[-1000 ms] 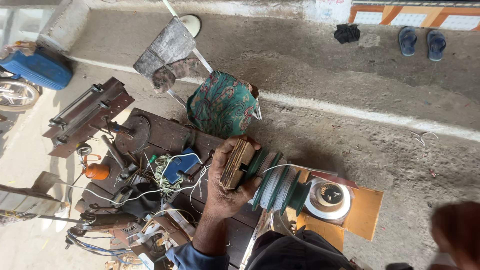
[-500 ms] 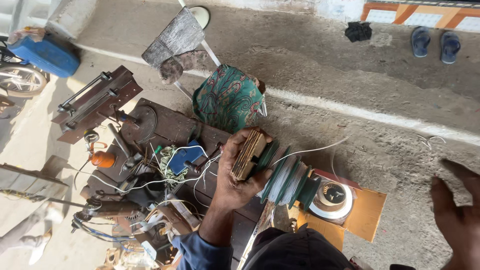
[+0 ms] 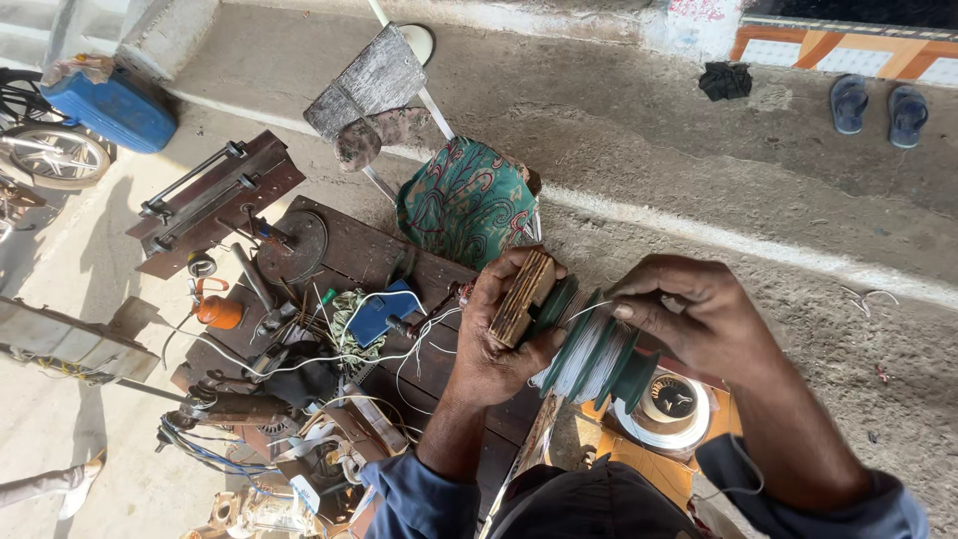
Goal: The person holds a green grooved pulley wheel mounted on a wooden board and winds white wire around its grooves by hand, repeatedly looping and guiding the wire from a coil in a cardboard box. At the end they handle the wire coil in the box on the ground.
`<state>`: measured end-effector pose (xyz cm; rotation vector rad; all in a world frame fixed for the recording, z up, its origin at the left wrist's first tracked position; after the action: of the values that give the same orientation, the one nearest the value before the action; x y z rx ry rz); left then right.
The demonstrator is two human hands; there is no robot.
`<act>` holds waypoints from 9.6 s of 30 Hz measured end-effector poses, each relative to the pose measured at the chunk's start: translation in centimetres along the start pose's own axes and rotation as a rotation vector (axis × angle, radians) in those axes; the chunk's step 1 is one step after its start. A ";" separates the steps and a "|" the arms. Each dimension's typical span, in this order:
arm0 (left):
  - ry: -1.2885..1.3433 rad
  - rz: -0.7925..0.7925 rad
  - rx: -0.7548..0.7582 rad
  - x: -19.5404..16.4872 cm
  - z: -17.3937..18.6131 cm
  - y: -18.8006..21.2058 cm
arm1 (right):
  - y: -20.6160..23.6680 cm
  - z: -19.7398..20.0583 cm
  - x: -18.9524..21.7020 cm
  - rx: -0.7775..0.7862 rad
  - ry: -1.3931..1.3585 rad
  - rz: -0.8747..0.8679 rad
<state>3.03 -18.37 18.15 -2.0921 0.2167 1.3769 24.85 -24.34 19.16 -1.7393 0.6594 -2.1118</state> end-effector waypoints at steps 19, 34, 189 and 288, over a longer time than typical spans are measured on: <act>-0.018 -0.028 0.015 0.0 0.3 -0.5 | 8.9 -3.2 -20.4 -0.469 -0.473 -1.161; 0.110 -0.033 0.008 0.0 1.5 0.7 | 17.3 -19.5 -14.9 -0.604 -0.394 -1.094; -0.897 0.786 0.295 48.2 -10.0 34.7 | 61.2 18.1 -33.1 -0.259 0.568 -1.439; -0.181 1.460 -0.518 114.7 1.7 46.1 | 75.5 21.2 -95.2 -0.169 1.330 -0.568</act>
<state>31.80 -32.05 -101.25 -2.1202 1.7033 2.5888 61.89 -41.01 -97.31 -0.2954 0.6456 -3.5943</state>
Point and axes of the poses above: each hand's wrist, its own y-axis away from the middle knuckle, its own z-axis out of the back of the hand, x = y × z, the point moved 3 cm from there along -y, towards the middle knuckle, and after that the axes turned 9 degrees about -x, right-handed, at the moved point
